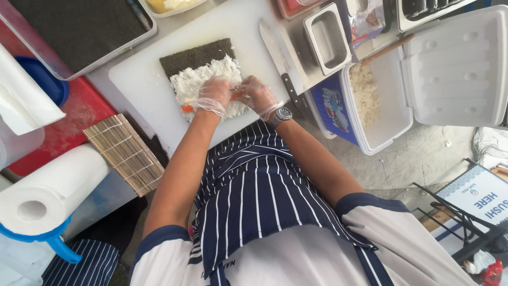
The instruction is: The person scoops cooked rice from a container and spreads it onto a sheet of nori placed on a cutting board. They then add strips of carrot and egg to the rice layer. Finally, they roll the nori sheet into a sushi roll using a bamboo mat.
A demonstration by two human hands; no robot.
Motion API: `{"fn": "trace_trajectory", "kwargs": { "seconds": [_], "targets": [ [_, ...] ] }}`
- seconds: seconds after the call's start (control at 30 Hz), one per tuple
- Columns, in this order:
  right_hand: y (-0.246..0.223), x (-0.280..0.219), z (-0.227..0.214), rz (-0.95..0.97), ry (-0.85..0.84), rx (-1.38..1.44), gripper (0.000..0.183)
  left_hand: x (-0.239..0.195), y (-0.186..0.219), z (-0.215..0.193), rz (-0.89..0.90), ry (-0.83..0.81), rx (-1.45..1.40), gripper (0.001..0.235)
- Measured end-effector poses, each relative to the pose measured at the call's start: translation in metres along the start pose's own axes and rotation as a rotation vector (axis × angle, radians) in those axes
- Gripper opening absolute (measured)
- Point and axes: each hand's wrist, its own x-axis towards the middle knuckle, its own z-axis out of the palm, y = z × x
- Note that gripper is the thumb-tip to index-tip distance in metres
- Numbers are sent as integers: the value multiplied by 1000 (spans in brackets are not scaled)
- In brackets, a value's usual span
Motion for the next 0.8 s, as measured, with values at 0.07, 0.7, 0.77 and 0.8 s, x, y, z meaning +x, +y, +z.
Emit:
{"fn": "trace_trajectory", "kwargs": {
  "seconds": [0.07, 0.7, 0.77, 0.8],
  "targets": [
    [-2, -6, -2, -24, 5, -17, 32, -9, 2, 0, -8, -54, -15, 18],
    [-6, 7, 16, -503, 89, -342, 29, -117, -44, -19, -22, 382, 92, 37],
    [0, 12, 24, -535, 98, -375, 25, -111, -44, -4, 46, 429, 106, 32],
    [-1, 11, 29, -535, 90, -399, 22, -114, -46, 2, 29, 421, 94, 25]
  ]
}}
